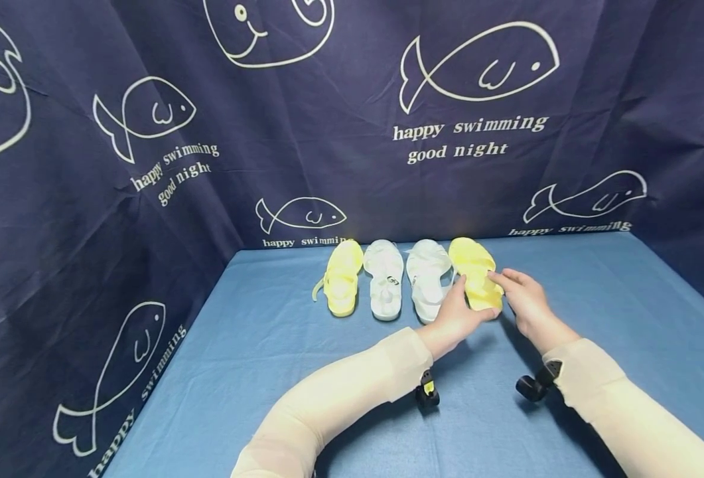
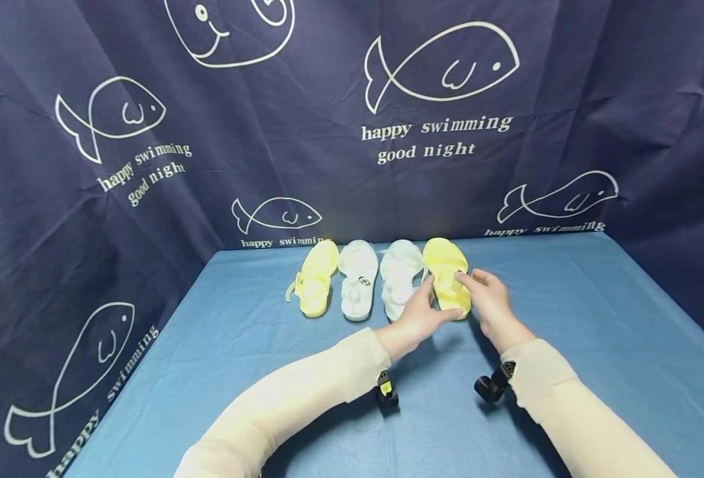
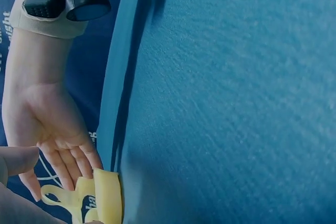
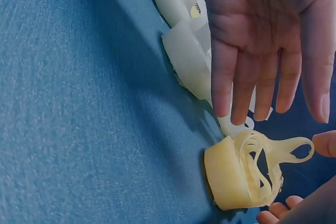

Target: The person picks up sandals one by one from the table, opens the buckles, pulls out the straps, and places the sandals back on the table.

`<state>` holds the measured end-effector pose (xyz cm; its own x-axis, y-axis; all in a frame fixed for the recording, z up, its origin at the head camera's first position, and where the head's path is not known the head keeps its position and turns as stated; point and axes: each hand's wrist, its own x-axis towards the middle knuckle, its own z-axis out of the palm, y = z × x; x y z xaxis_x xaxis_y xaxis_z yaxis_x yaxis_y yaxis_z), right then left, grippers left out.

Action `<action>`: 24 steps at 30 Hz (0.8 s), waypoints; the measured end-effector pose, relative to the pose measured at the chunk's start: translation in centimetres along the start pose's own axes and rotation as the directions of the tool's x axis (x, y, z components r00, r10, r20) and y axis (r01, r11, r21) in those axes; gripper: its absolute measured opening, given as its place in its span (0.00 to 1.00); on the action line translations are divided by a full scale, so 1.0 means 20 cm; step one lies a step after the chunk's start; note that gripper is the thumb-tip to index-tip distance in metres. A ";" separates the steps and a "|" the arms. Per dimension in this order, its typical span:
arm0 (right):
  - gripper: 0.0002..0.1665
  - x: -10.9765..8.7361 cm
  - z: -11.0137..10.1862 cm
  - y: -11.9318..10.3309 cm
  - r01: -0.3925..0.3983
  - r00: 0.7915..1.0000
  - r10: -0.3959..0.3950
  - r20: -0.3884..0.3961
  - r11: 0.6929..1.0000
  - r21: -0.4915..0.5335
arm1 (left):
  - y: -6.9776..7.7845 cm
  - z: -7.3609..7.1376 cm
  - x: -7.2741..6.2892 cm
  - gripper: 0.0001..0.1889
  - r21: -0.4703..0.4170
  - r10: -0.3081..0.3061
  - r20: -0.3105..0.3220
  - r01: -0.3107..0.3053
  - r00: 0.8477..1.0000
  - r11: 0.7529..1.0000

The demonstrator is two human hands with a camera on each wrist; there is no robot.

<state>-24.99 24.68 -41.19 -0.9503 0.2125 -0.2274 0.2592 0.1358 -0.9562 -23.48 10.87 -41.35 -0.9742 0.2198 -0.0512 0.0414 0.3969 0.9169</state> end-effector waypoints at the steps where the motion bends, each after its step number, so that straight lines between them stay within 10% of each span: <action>1: 0.48 0.00 0.00 0.00 0.001 1.000 -0.001 0.008 1.000 0.001 | 0.00 0.00 0.00 0.43 -0.010 -0.002 0.000 0.002 1.000 1.000; 24: 0.47 -0.01 0.01 0.00 -0.088 0.989 0.072 0.129 0.989 0.123 | 0.01 0.08 0.03 0.43 0.053 -0.095 0.036 0.093 0.995 0.994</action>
<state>-24.85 24.48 -41.22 -0.9434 0.0953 -0.3177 0.3189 -0.0033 -0.9478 -23.68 12.48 -41.74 -0.9652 0.2128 -0.1520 -0.0376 0.4622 0.8860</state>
